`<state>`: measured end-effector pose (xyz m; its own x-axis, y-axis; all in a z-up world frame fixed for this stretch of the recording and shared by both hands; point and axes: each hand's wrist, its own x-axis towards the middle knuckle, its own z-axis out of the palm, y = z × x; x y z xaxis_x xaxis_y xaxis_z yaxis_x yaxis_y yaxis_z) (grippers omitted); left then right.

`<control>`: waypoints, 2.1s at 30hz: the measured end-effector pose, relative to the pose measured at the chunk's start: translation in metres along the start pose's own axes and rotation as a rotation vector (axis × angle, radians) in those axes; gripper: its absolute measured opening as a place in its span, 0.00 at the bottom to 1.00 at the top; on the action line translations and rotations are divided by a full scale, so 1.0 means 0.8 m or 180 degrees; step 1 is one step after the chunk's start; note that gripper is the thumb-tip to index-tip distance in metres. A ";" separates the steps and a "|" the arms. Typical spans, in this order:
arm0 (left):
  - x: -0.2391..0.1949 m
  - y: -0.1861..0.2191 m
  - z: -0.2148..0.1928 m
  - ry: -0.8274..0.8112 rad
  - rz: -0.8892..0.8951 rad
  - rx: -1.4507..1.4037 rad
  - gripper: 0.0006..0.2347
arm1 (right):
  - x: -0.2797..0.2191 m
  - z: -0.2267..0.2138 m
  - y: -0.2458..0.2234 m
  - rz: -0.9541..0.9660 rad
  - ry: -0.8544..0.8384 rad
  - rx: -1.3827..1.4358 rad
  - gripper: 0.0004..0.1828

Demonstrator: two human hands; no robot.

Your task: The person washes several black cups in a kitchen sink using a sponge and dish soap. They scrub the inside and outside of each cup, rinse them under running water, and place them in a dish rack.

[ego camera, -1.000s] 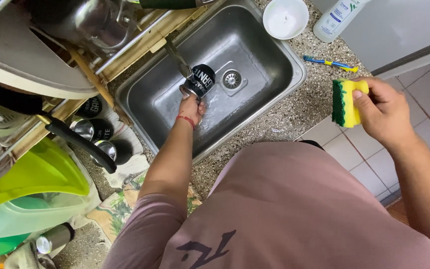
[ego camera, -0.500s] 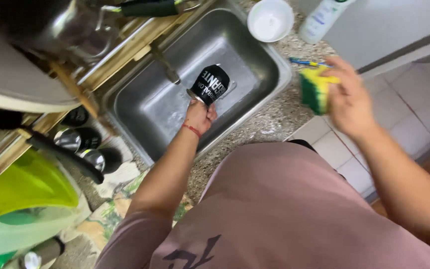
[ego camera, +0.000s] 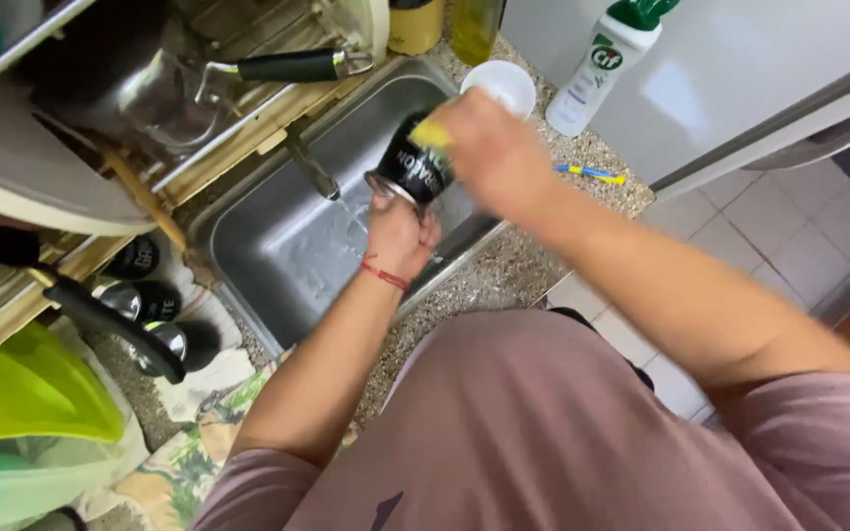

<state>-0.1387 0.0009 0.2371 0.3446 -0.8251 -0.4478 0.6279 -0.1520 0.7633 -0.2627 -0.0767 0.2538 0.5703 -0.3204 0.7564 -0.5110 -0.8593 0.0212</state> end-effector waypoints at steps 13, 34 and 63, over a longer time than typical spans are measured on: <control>0.003 -0.013 -0.012 0.0282 0.0345 0.1029 0.07 | 0.067 -0.031 -0.018 0.0121 -0.1580 0.0036 0.16; 0.046 -0.041 -0.044 0.0086 0.1021 0.1562 0.16 | 0.066 -0.020 -0.006 0.0033 -0.1815 -0.0166 0.10; 0.018 -0.025 -0.011 -0.0436 -0.0987 -0.1182 0.17 | -0.019 0.003 0.026 -0.0973 0.0490 0.0902 0.12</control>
<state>-0.1405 -0.0030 0.2116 0.0233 -0.8393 -0.5431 0.9007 -0.2181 0.3757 -0.2806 -0.0906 0.2409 0.5544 0.0100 0.8322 -0.1252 -0.9876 0.0952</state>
